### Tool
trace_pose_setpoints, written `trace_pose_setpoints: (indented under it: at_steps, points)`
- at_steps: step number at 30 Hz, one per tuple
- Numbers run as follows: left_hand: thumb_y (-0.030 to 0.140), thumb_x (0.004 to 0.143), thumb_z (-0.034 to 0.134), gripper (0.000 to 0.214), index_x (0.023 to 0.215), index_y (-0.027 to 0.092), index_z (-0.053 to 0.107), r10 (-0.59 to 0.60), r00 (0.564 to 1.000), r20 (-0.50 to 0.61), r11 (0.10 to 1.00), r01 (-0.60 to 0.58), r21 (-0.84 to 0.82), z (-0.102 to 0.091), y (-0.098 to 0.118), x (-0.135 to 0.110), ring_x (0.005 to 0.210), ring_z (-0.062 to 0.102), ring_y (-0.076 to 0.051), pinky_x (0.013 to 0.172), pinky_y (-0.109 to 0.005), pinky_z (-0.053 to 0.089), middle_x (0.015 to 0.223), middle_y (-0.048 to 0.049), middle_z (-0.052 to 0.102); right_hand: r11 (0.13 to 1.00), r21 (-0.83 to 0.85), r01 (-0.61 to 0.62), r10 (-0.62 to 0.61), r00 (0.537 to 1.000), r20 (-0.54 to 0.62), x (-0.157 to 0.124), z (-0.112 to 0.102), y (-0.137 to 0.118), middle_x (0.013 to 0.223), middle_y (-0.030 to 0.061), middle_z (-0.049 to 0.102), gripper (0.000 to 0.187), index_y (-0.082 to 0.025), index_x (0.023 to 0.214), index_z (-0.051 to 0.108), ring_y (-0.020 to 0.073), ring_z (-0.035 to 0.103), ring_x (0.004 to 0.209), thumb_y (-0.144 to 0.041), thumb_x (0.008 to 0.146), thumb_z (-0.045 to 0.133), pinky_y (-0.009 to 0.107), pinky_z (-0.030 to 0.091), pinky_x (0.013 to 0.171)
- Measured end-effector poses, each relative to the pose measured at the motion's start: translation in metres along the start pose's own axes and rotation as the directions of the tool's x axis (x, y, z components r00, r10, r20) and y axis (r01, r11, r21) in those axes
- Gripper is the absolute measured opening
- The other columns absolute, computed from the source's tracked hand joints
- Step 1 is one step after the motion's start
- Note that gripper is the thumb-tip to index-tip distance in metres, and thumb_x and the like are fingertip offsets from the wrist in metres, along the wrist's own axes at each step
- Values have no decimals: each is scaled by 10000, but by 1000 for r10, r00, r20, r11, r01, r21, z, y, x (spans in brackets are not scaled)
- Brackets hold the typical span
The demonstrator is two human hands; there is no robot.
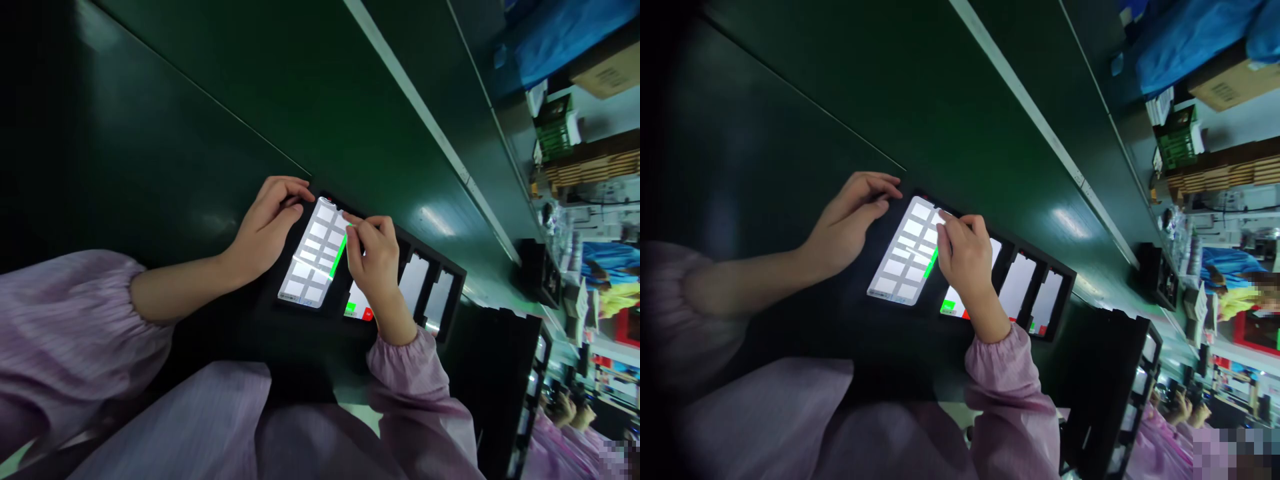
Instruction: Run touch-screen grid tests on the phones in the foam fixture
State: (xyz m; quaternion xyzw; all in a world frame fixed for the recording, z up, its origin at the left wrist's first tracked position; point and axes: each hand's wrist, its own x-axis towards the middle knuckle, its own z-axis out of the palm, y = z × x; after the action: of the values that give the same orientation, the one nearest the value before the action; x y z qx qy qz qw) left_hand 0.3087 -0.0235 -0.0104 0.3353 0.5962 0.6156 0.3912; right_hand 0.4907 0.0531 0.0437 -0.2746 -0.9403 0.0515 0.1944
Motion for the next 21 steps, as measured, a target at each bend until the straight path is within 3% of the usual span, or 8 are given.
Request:
trace_pose_setpoints:
  at_steps: [4,13,17,21]
  points:
    - [235,870,533,200,964,229,709,31,1000,3,999,-31,37,-2,-2,0,1287,574,-199,1149,-378,507,1236,-46,645,1000,3,20,-21,999,45,7,7,-6,1035,77,786,271,-200,938,702,207,605,878,-186,1078,471,374,545,815]
    - [215,886,509,215,987,237,699,24,999,23,998,-25,50,-4,-1,0,1286,582,-180,1168,-362,508,1245,-46,648,998,48,51,-55,993,107,24,22,-14,1121,84,789,278,-197,1025,708,217,646,984,-211,1094,439,409,551,904]
    - [231,886,512,216,990,230,700,22,1000,19,999,-23,39,-4,-1,-1,1271,585,-180,1149,-355,516,1253,-49,651,994,53,97,-101,991,84,17,19,-21,1104,78,795,250,-192,971,697,217,629,935,-189,1078,472,396,553,855]
    - [225,890,505,223,1001,223,698,24,999,38,999,-26,45,-6,-2,-1,1285,579,-181,1147,-352,514,1267,-52,642,989,87,122,-134,981,141,1,13,-33,1160,74,794,222,-198,953,689,229,608,971,-166,1056,495,405,556,851]
